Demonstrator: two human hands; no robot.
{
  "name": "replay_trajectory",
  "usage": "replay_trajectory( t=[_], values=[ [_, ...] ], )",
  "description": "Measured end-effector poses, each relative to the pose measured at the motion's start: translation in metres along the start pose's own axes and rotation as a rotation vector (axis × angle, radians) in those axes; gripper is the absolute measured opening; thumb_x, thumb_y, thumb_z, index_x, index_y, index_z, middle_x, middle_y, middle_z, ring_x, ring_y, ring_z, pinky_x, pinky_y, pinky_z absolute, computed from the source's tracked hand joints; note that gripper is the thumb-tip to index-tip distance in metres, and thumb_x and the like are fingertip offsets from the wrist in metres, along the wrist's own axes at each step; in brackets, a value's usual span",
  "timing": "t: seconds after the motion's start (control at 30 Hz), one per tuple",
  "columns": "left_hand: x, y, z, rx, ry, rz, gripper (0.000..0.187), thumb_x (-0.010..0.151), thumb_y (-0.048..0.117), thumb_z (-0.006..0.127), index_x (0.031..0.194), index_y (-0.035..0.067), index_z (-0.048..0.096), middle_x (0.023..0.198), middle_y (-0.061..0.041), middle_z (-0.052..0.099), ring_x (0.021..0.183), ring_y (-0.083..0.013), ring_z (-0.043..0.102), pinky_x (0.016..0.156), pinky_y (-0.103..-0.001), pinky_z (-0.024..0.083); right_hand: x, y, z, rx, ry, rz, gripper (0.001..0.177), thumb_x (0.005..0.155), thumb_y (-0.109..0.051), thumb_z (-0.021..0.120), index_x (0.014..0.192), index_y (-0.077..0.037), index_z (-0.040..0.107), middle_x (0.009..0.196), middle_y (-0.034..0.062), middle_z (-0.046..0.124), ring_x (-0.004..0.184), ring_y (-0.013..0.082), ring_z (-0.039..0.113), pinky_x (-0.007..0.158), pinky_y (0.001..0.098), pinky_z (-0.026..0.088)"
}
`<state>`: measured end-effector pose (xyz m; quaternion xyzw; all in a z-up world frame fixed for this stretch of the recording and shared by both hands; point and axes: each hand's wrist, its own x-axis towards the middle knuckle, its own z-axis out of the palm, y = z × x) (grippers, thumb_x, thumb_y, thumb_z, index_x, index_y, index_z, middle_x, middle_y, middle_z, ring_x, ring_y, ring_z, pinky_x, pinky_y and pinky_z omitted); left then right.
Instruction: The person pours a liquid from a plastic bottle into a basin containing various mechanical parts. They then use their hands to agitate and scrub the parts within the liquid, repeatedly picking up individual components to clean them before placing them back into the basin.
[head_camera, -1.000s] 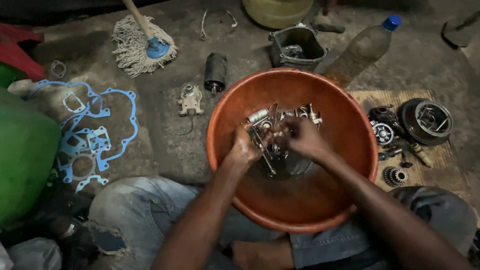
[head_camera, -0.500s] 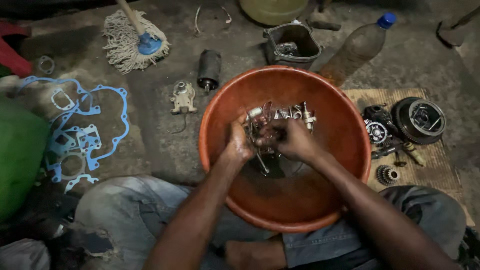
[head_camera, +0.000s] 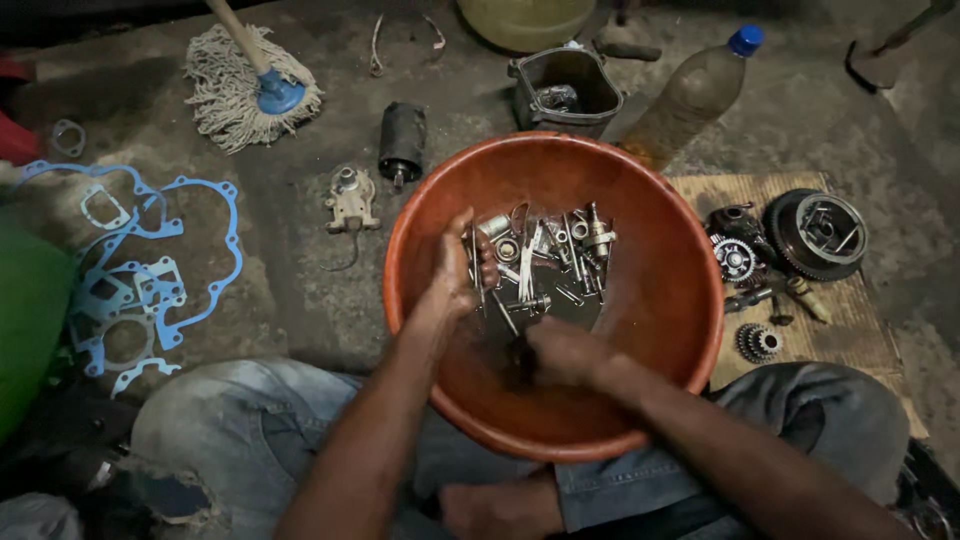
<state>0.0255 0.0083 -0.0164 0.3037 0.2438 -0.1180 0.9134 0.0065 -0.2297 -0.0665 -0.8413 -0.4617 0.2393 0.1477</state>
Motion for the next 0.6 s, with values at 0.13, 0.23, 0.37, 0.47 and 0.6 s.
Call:
replay_trajectory(
  t=[0.13,0.23,0.37,0.47,0.6],
  values=[
    [0.009,-0.01,-0.006,-0.187,0.079,-0.075,0.051,0.096,0.058,0.046,0.073,0.013,0.053,0.06,-0.005,0.056,0.051,-0.0205,0.053,0.048,-0.036,0.047,0.008,-0.026,-0.07,0.021,-0.005,0.427,0.035,0.088,-0.036,0.074,0.089,-0.001,0.077,0.086,0.0203,0.076,0.077,0.0322,0.074,0.073,0.0444,0.059],
    [0.018,-0.02,-0.009,-0.134,0.063,-0.169,0.051,0.097,0.057,0.043,0.075,0.012,0.054,0.062,-0.005,0.058,0.054,-0.0223,0.058,0.052,-0.039,0.052,0.012,-0.038,-0.114,0.265,0.267,0.253,0.027,0.083,-0.026,0.071,0.094,-0.002,0.079,0.085,0.0152,0.079,0.075,0.0229,0.077,0.075,0.0392,0.06],
    [0.037,-0.037,-0.021,-0.066,0.034,-0.241,0.047,0.103,0.049,0.039,0.08,0.012,0.057,0.062,-0.004,0.058,0.049,-0.0173,0.054,0.045,-0.033,0.047,0.017,-0.034,-0.138,0.434,0.424,0.211,0.035,0.08,-0.011,0.058,0.108,-0.007,0.08,0.089,0.0114,0.082,0.076,0.0229,0.076,0.072,0.0377,0.061],
    [0.048,-0.035,-0.043,-0.136,-0.032,-0.236,0.046,0.108,0.047,0.041,0.08,0.013,0.053,0.059,-0.001,0.052,0.045,-0.0123,0.046,0.04,-0.027,0.041,0.007,-0.023,-0.136,0.228,0.34,0.384,0.036,0.088,-0.021,0.067,0.122,-0.01,0.073,0.111,0.0133,0.078,0.097,0.0232,0.077,0.092,0.0359,0.058],
    [0.061,-0.02,-0.046,-0.205,-0.152,-0.192,0.048,0.109,0.049,0.04,0.078,0.014,0.048,0.054,0.004,0.041,0.039,-0.0067,0.035,0.032,-0.023,0.03,0.023,-0.026,-0.11,-0.459,0.004,0.029,0.08,0.078,-0.022,0.075,0.151,-0.032,0.043,0.161,0.0059,0.034,0.144,0.0355,0.031,0.121,0.0538,0.021]
  ],
)
